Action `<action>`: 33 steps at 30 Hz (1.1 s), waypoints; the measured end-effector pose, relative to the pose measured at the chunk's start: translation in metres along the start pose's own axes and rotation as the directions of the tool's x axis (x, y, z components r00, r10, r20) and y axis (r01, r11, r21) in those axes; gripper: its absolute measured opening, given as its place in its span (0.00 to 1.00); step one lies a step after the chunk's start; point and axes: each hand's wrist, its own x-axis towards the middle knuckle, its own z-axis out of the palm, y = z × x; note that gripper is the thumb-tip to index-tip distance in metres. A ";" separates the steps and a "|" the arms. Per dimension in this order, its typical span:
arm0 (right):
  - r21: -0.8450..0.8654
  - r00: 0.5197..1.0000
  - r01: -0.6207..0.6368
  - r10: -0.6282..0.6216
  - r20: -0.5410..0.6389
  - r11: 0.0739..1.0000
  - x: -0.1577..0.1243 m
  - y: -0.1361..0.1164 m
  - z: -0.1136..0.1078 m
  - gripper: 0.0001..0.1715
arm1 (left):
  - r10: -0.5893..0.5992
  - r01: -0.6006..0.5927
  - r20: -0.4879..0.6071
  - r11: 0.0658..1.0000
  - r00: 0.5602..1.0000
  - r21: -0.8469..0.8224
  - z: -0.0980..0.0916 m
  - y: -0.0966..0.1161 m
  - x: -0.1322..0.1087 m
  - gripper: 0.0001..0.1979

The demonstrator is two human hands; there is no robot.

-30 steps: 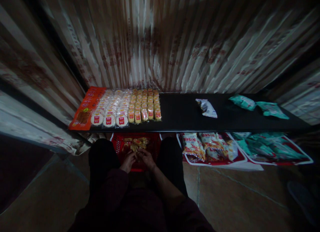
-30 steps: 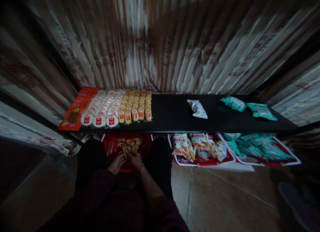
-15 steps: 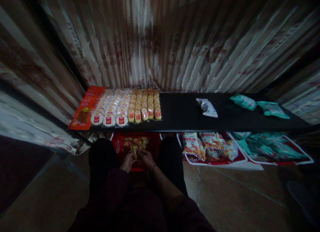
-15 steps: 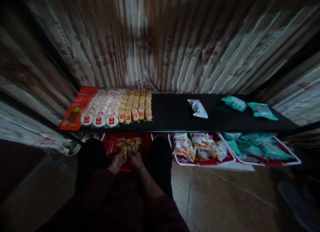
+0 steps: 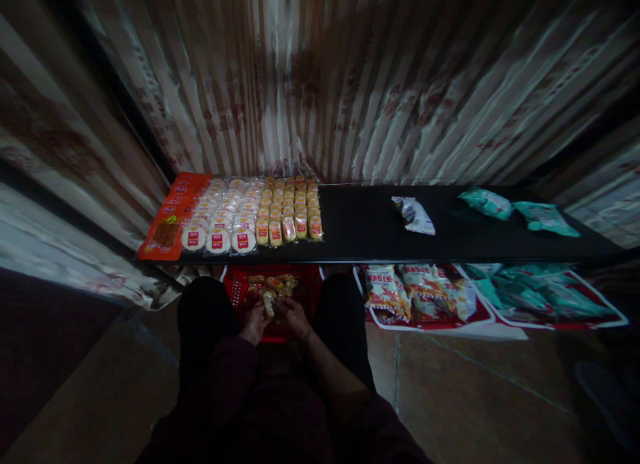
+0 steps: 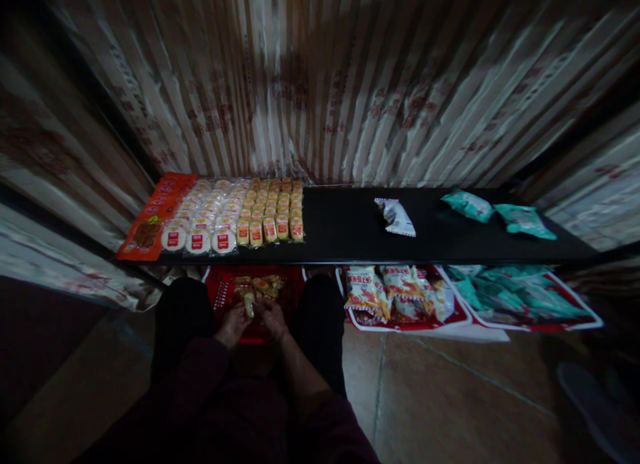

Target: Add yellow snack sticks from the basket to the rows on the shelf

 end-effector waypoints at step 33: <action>0.025 0.998 0.041 -0.042 0.038 0.999 -0.007 -0.011 0.003 0.31 | -0.022 0.027 -0.051 0.996 0.998 0.086 0.001 0.002 -0.005 0.12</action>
